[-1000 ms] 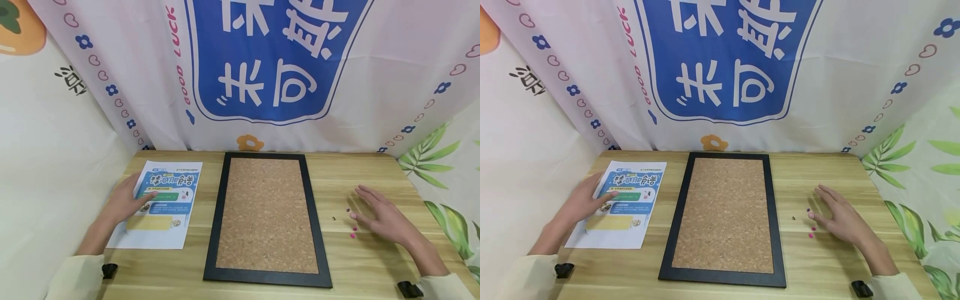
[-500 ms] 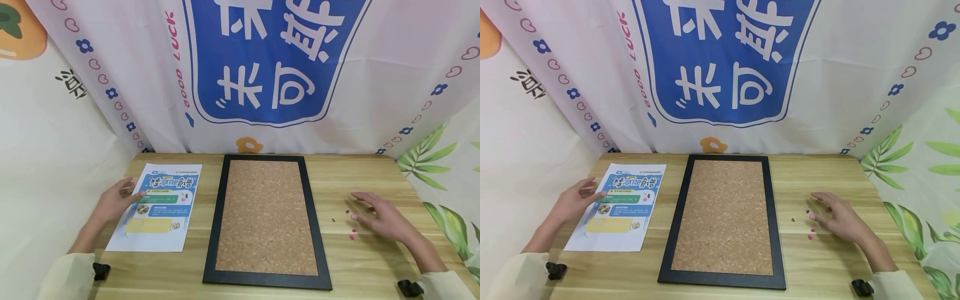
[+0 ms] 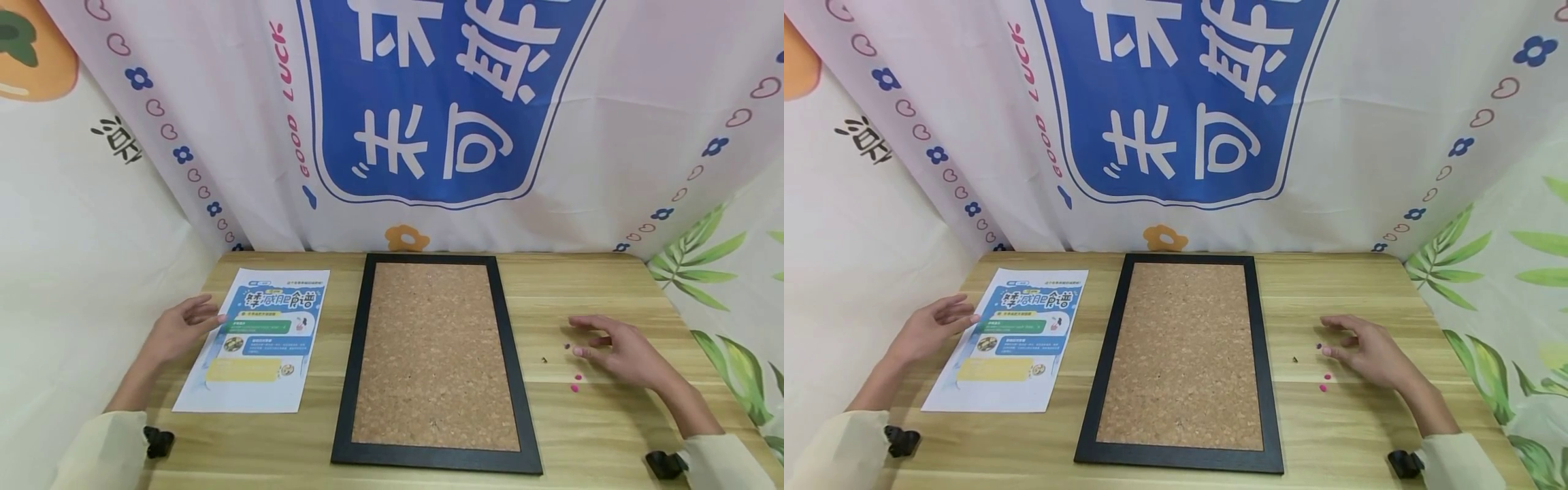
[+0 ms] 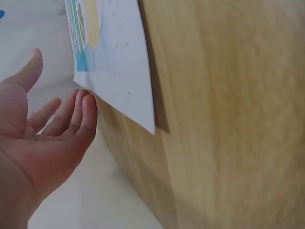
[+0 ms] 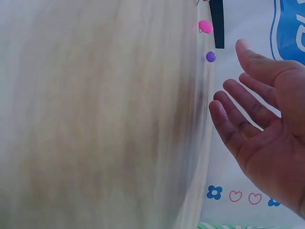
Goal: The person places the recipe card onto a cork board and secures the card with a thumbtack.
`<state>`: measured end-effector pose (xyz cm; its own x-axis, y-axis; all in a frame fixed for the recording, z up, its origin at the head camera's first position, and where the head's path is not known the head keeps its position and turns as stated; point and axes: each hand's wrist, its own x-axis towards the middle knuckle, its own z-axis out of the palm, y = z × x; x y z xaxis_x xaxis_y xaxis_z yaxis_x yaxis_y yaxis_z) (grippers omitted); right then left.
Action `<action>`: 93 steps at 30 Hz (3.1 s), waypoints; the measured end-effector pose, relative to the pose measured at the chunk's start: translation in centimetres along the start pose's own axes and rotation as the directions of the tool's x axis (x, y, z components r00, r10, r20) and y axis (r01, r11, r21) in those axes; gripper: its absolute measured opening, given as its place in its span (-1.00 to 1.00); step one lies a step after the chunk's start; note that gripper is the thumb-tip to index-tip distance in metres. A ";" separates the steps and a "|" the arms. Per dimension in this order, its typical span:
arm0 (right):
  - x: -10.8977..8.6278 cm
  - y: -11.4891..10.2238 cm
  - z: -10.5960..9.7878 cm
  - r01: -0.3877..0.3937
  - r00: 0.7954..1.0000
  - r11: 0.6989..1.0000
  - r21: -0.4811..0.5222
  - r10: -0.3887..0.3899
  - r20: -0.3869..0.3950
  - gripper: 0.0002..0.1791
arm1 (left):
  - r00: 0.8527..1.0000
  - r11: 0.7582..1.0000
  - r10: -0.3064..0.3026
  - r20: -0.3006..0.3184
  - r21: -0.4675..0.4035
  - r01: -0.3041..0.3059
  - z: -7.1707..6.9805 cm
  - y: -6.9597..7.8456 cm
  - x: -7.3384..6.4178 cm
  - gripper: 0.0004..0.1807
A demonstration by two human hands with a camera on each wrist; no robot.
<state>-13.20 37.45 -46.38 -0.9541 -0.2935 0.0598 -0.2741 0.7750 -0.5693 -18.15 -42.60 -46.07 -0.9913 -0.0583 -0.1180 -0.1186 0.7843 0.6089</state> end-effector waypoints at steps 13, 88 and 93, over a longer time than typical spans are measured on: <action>0.7 0.2 0.2 -0.001 1.000 1.000 -0.021 0.001 0.004 -0.58 | 1.000 1.000 -0.020 -0.016 -0.018 0.019 0.3 0.0 0.4 -0.09; 1.6 -2.1 2.3 -0.035 0.999 0.990 0.134 0.031 0.034 -0.79 | 0.999 0.723 0.044 0.011 -0.691 -0.024 0.7 8.9 -1.8 -0.49; 1.6 -2.2 2.4 -0.046 0.999 0.990 0.134 0.042 0.035 -0.78 | 0.997 0.699 0.053 0.053 -0.715 0.001 2.3 10.7 -1.3 -0.50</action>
<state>-13.87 33.93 -47.00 -0.9600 -0.2799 0.0074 -0.2109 0.7055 -0.6765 -17.98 -32.70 -41.18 -0.9918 0.0164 -0.1271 -0.1246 0.1060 0.9865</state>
